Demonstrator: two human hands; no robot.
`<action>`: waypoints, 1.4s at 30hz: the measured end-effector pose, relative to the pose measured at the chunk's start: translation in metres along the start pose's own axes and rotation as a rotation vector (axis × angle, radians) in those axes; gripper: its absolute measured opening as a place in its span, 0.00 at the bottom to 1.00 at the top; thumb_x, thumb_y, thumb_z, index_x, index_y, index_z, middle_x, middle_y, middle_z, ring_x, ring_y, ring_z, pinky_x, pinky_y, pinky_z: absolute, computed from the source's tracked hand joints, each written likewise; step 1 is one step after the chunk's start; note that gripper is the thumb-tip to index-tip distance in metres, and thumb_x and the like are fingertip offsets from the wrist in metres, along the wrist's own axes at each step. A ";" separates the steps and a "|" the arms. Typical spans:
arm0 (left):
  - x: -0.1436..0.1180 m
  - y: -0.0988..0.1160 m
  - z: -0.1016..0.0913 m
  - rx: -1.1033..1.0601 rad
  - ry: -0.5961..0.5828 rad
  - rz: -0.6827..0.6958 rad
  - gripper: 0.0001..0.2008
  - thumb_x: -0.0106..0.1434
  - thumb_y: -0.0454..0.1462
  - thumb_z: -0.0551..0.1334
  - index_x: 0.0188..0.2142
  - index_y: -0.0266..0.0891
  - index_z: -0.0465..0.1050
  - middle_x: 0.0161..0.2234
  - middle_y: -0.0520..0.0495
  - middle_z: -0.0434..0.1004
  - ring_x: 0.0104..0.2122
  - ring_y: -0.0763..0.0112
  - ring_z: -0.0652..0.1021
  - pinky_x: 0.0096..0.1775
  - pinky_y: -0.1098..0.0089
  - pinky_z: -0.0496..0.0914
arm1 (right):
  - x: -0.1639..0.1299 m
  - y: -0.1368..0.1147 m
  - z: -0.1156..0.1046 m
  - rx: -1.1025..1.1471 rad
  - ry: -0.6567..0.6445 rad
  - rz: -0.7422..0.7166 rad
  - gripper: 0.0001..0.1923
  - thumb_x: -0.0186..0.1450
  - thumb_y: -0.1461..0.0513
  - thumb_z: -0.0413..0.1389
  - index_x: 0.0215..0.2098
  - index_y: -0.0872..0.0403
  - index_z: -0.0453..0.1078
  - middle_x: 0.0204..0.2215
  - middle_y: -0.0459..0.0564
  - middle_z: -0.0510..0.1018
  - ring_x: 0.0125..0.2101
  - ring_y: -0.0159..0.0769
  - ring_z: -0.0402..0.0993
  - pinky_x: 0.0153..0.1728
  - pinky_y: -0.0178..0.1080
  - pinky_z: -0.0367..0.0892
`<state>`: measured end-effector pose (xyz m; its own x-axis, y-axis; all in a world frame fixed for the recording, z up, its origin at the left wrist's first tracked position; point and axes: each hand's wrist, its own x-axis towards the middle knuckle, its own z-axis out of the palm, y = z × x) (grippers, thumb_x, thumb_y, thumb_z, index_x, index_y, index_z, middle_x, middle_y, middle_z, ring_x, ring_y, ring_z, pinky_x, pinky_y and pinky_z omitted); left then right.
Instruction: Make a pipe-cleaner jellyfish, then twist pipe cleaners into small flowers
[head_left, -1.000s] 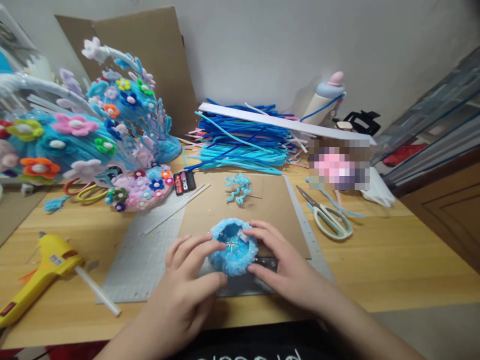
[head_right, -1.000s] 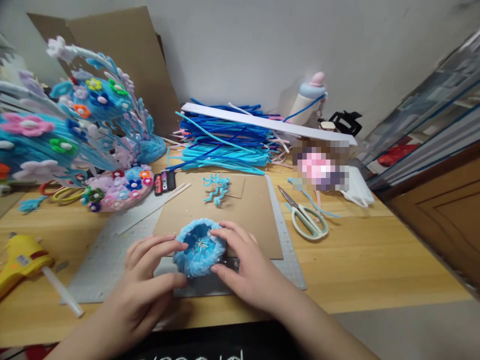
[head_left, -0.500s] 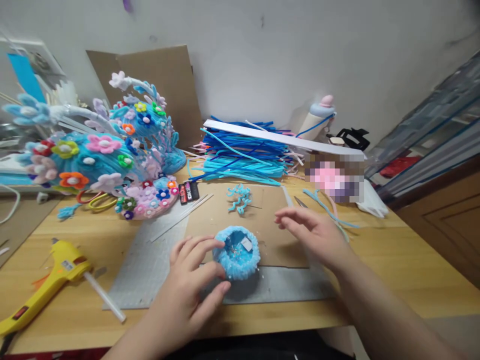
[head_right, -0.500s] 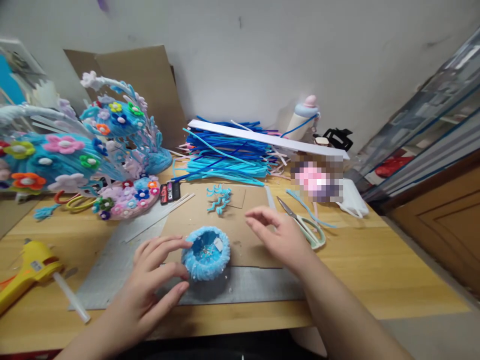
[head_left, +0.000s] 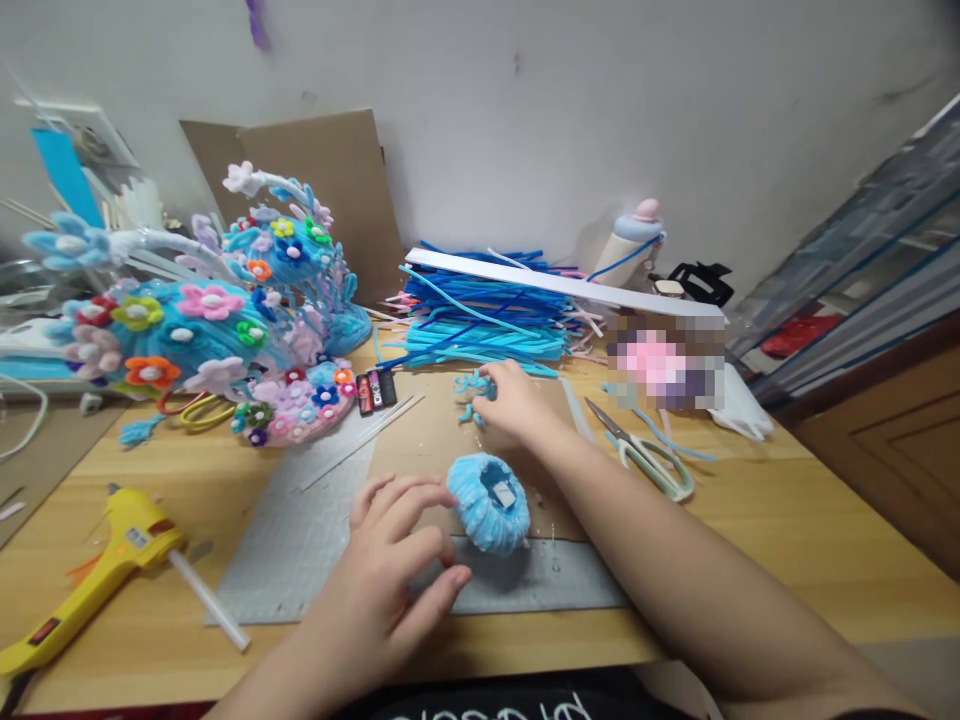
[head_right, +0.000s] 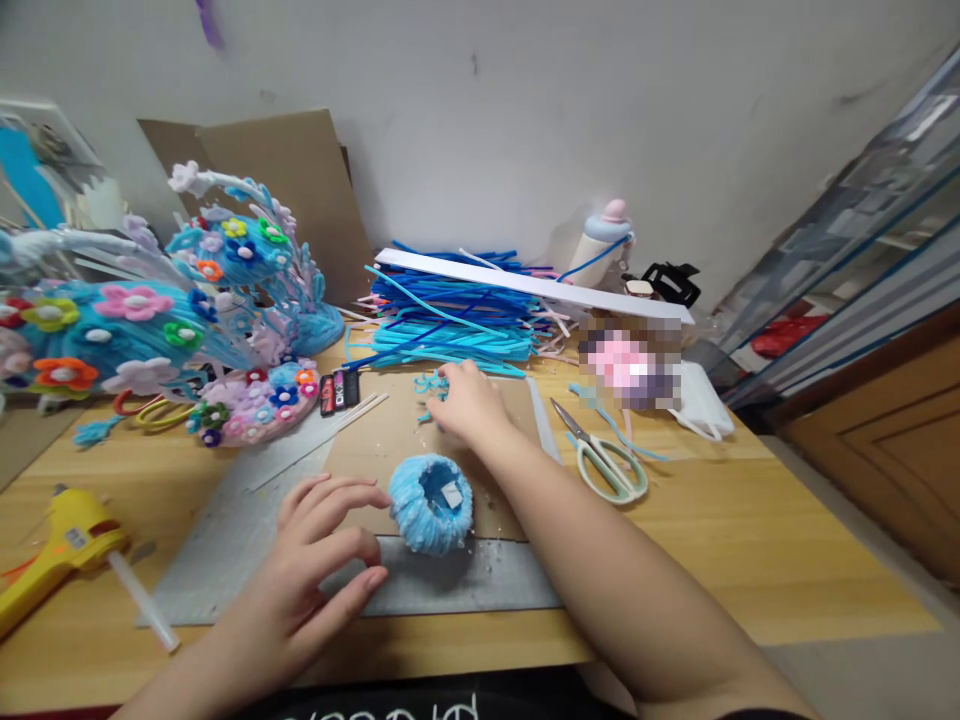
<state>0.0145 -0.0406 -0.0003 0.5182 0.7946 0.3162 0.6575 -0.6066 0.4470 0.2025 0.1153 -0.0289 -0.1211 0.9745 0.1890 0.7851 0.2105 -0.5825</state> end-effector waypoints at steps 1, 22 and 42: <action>0.000 0.000 0.001 -0.004 0.022 -0.004 0.07 0.61 0.33 0.54 0.29 0.43 0.67 0.47 0.47 0.71 0.51 0.60 0.66 0.54 0.53 0.52 | 0.000 -0.001 0.002 0.010 0.009 0.002 0.17 0.54 0.64 0.56 0.43 0.55 0.71 0.43 0.57 0.70 0.43 0.48 0.68 0.46 0.48 0.61; 0.042 0.019 -0.010 -0.512 0.378 -0.207 0.21 0.59 0.35 0.63 0.51 0.48 0.62 0.47 0.49 0.68 0.49 0.66 0.68 0.53 0.65 0.60 | -0.082 -0.011 -0.044 1.699 -0.382 0.274 0.19 0.48 0.57 0.68 0.33 0.49 0.66 0.28 0.41 0.71 0.25 0.28 0.70 0.30 0.34 0.70; 0.023 0.013 -0.007 -1.792 -0.018 -0.647 0.08 0.53 0.32 0.67 0.34 0.38 0.73 0.30 0.50 0.75 0.28 0.75 0.75 0.33 0.75 0.69 | -0.133 -0.052 -0.076 0.744 -0.152 -0.167 0.25 0.58 0.68 0.58 0.51 0.43 0.60 0.44 0.46 0.66 0.46 0.36 0.65 0.49 0.41 0.62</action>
<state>0.0313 -0.0306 0.0184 0.4723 0.8501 -0.2329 -0.5274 0.4842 0.6981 0.2243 -0.0313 0.0365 -0.3258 0.9140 0.2418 0.1412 0.2999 -0.9435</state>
